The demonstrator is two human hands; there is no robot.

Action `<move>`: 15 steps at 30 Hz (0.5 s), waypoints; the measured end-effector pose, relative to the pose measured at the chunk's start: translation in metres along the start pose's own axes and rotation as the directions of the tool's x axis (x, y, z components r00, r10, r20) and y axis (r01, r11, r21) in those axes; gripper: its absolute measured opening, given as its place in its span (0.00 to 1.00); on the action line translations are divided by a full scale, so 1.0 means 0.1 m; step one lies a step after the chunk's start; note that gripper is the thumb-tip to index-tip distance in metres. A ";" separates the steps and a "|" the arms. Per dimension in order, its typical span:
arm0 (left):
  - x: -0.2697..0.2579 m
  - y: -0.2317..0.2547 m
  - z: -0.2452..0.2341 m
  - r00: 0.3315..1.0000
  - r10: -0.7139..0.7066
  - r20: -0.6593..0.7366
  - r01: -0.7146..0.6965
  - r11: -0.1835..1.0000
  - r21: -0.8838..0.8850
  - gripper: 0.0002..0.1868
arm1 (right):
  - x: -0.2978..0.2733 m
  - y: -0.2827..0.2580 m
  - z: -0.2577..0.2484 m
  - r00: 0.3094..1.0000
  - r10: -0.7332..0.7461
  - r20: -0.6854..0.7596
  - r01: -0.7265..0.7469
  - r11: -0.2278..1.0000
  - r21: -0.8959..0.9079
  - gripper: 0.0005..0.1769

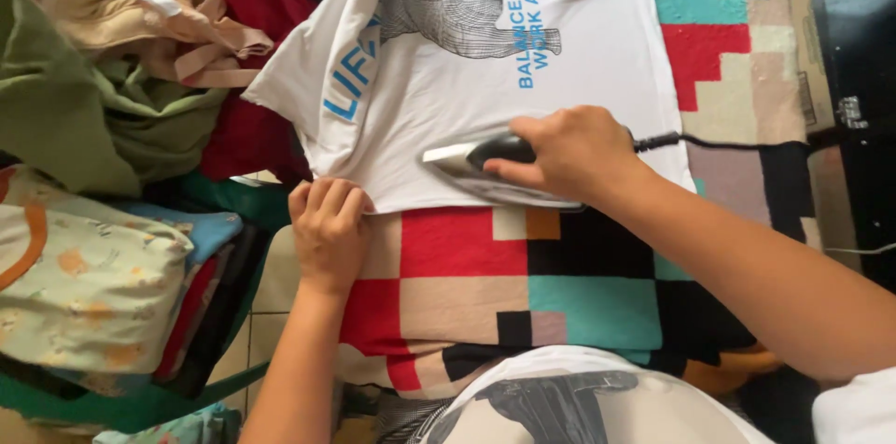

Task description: Ironing a white t-shirt on a patterned mat and then folding it.

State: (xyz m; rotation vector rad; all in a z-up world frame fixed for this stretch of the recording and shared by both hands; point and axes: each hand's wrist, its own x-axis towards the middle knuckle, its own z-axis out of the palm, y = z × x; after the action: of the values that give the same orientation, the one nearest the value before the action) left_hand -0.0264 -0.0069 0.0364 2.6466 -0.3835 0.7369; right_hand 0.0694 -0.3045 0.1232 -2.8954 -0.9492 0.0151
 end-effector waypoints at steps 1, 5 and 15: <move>-0.03 0.00 0.01 1.000 -0.005 -0.002 0.005 1.000 0.005 0.07 | 0.00 -0.05 -0.01 1.000 -0.007 -0.001 0.007 1.000 0.001 0.30; -0.03 -0.04 0.02 1.000 -0.015 -0.024 0.015 1.000 -0.012 0.08 | 0.09 -0.20 0.00 0.990 -0.140 0.020 0.139 0.990 0.029 0.30; -0.11 -0.09 0.11 0.996 -0.083 -0.015 0.082 0.996 -0.021 0.08 | 0.30 -0.35 0.03 1.000 0.012 0.009 -0.013 1.000 0.010 0.30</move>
State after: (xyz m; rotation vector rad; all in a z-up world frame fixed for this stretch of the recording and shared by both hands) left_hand -0.0277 -0.0020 0.0189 2.6184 -0.2742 0.7235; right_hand 0.0728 -0.2589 0.1242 -2.8946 -0.9298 0.0333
